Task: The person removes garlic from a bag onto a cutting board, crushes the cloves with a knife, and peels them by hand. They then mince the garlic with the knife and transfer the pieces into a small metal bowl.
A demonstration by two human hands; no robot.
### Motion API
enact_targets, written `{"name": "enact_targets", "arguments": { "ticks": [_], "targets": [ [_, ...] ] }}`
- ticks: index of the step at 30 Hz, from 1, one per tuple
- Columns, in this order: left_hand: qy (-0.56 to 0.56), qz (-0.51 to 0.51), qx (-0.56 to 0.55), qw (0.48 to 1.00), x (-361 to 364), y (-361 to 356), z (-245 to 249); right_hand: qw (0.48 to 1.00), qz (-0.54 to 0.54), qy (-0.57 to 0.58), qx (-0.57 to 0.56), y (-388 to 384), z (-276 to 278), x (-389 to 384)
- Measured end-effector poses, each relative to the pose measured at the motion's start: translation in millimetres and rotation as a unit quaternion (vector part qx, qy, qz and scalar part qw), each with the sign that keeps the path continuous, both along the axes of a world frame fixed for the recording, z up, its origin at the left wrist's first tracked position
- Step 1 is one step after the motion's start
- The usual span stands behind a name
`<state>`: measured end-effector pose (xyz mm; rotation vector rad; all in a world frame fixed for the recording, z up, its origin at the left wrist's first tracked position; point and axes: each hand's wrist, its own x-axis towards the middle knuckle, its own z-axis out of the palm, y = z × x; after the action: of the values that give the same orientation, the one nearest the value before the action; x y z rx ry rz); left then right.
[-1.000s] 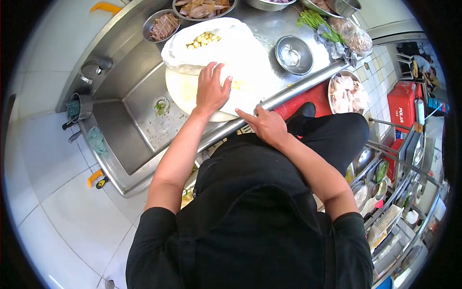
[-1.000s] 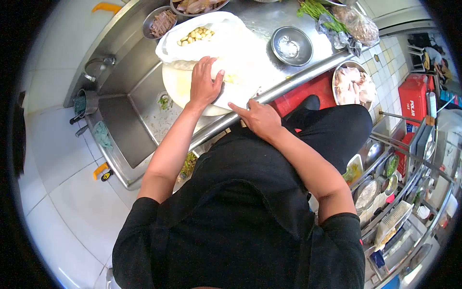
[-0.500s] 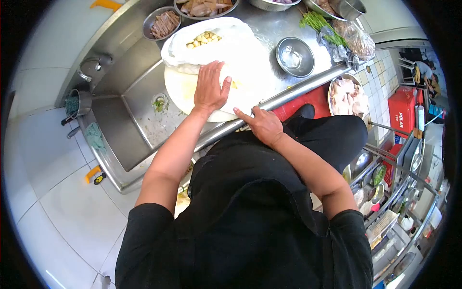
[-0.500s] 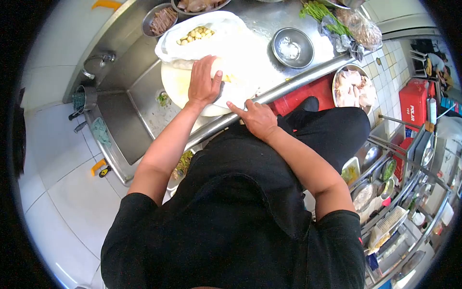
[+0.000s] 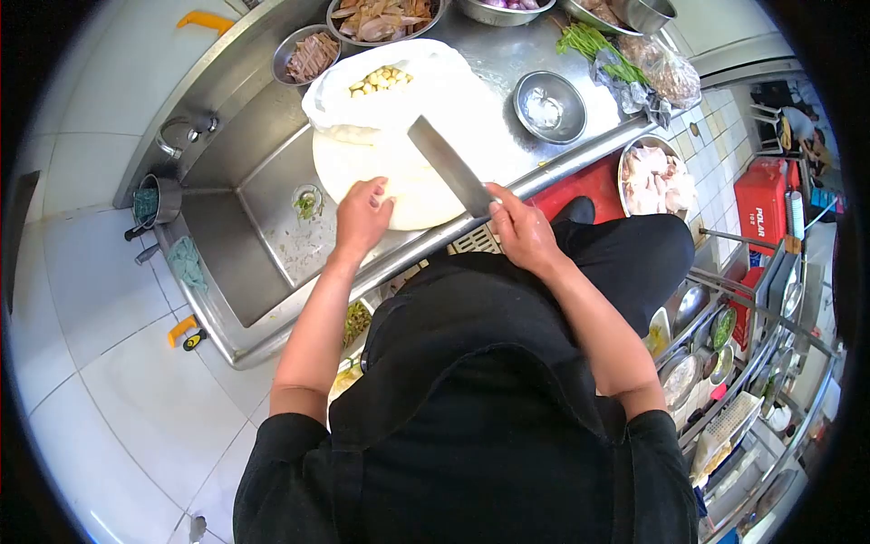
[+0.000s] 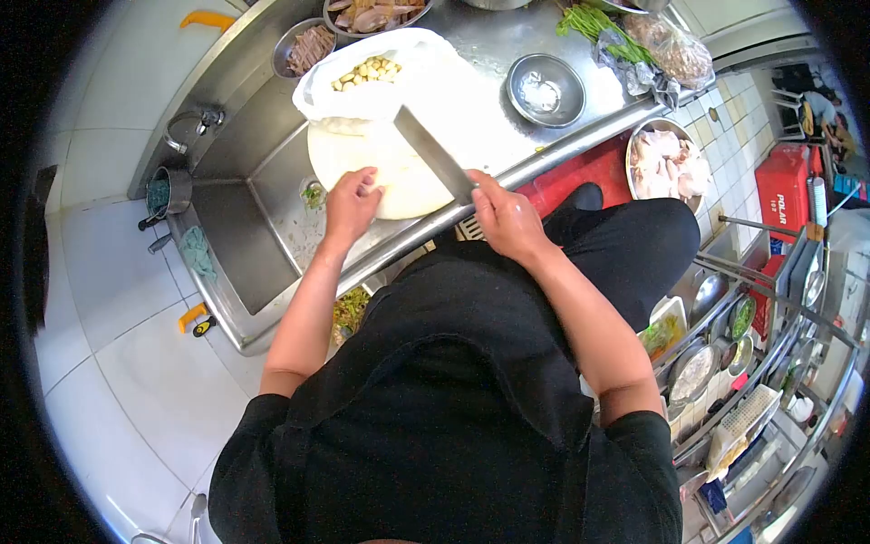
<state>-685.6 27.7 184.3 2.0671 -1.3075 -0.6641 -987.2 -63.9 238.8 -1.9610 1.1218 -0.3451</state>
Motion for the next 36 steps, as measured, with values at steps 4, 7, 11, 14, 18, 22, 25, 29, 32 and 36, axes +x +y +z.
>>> {"name": "enact_targets", "arguments": {
  "ticks": [4, 7, 11, 14, 18, 22, 25, 29, 32, 36],
  "targets": [
    [-0.008, -0.044, -0.058, 0.997, -12, -11, -28, 0.994, -0.106, -0.018, 0.013, -1, -25, -22],
    [0.026, 0.025, -0.078, 0.996, -19, -33, -33, 0.977, -0.168, -0.050, 0.124, -8, -30, -27],
    [-0.044, 0.027, -0.113, 0.992, -53, -58, -44, 0.943, -0.178, -0.157, 0.231, -5, -45, -33],
    [-0.062, 0.000, -0.078, 0.995, -82, -74, -50, 0.928, -0.167, -0.178, 0.280, 0, -61, -28],
    [-0.018, 0.018, -0.120, 0.992, -102, -99, -49, 0.913, -0.181, -0.165, 0.327, 9, -66, -4],
    [0.014, 0.056, -0.140, 0.988, -108, -110, -50, 0.900, -0.173, -0.185, 0.356, 10, -69, 11],
    [0.022, 0.068, -0.172, 0.983, -112, -120, -51, 0.897, -0.151, -0.200, 0.364, 8, -56, 8],
    [0.056, 0.047, -0.239, 0.968, -140, -153, -36, 0.886, -0.204, -0.228, 0.349, 2, -25, -8],
    [0.092, 0.016, -0.296, 0.951, -175, -201, -5, 0.884, -0.249, -0.258, 0.301, -25, -8, -34],
    [0.134, 0.014, -0.300, 0.944, -223, -281, -6, 0.907, -0.296, -0.211, 0.213, -71, 28, -66]
  ]
}}
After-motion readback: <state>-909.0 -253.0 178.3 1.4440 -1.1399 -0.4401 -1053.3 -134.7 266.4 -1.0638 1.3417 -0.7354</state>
